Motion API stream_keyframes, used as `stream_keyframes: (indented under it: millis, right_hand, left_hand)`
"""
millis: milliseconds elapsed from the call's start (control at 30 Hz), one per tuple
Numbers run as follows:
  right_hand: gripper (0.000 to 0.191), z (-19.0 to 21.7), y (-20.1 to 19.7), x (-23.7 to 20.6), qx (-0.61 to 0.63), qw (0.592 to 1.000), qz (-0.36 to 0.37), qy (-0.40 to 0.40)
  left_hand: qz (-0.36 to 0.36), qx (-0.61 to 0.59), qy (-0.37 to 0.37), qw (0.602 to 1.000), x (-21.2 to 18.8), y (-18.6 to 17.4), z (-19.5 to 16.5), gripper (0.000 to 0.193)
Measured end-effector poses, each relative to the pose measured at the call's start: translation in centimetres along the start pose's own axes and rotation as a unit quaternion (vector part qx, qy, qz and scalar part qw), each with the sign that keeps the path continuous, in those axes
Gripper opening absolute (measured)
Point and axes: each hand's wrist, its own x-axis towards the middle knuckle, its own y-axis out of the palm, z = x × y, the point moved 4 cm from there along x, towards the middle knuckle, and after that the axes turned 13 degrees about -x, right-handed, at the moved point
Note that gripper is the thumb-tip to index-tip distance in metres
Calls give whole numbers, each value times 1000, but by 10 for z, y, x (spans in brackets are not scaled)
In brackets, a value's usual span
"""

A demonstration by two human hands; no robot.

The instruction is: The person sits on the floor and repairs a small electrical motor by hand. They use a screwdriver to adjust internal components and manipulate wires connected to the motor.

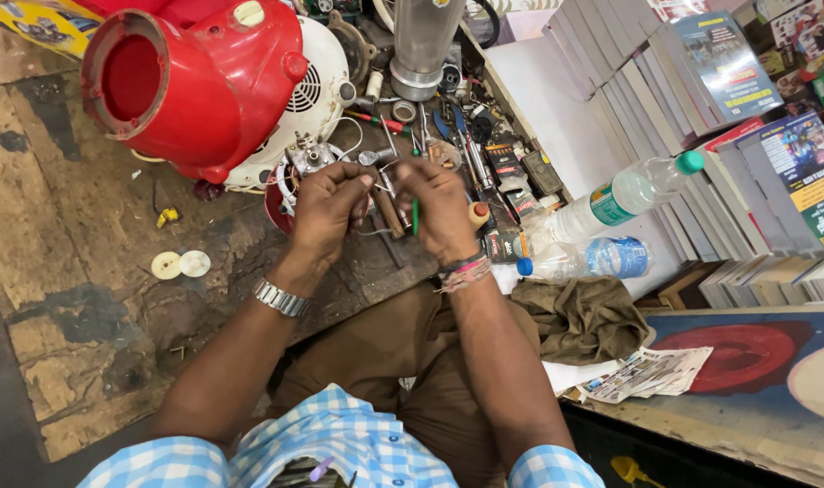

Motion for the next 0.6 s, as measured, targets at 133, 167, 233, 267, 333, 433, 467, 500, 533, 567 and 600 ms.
stream_keyframes:
  millis: [133, 167, 233, 267, 333, 433, 467, 500, 533, 567, 600]
  right_hand:
    - [26, 32, -28, 3, 103, 990, -94, -20]
    - [27, 34, -27, 0, 64, 995, -80, -5]
    - [29, 32, -22, -6, -16, 998, -50, 31]
    - [25, 27, -18, -8, -40, 997, -40, 44]
    - [21, 17, -11, -10, -91, 994, -21, 65]
    - [21, 1, 1, -7, -176, 981, 37, 72]
    - [22, -5, 3, -8, -172, 982, 43, 70]
    - [25, -11, 6, -10, -168, 982, 47, 69]
    - [29, -15, 8, -13, -164, 983, 51, 68]
    - [31, -19, 9, -15, -154, 983, 61, 81]
    - [34, -23, 11, -17, -143, 982, 74, 94]
  left_hand:
    - [-39, -15, -6, 999, -4, -7, -7, 12]
    - [-45, -28, -7, 999, -5, -7, -8, 11]
    - [-49, -27, -11, 998, -5, -6, -8, 12]
    - [-55, -26, -14, 998, -6, -7, -7, 12]
    - [-58, -26, -8, 998, -7, -5, -6, 13]
    - [-36, 11, 26, 999, -5, 1, -5, 13]
    - [-25, 30, 37, 999, -6, 3, -4, 14]
    - [-17, 50, 48, 997, -8, 5, -3, 14]
    - [-9, 69, 59, 996, -9, 7, -2, 14]
    - [-2, 87, 72, 994, -11, 8, 0, 14]
    - [1, 110, 81, 991, -11, 9, 2, 13]
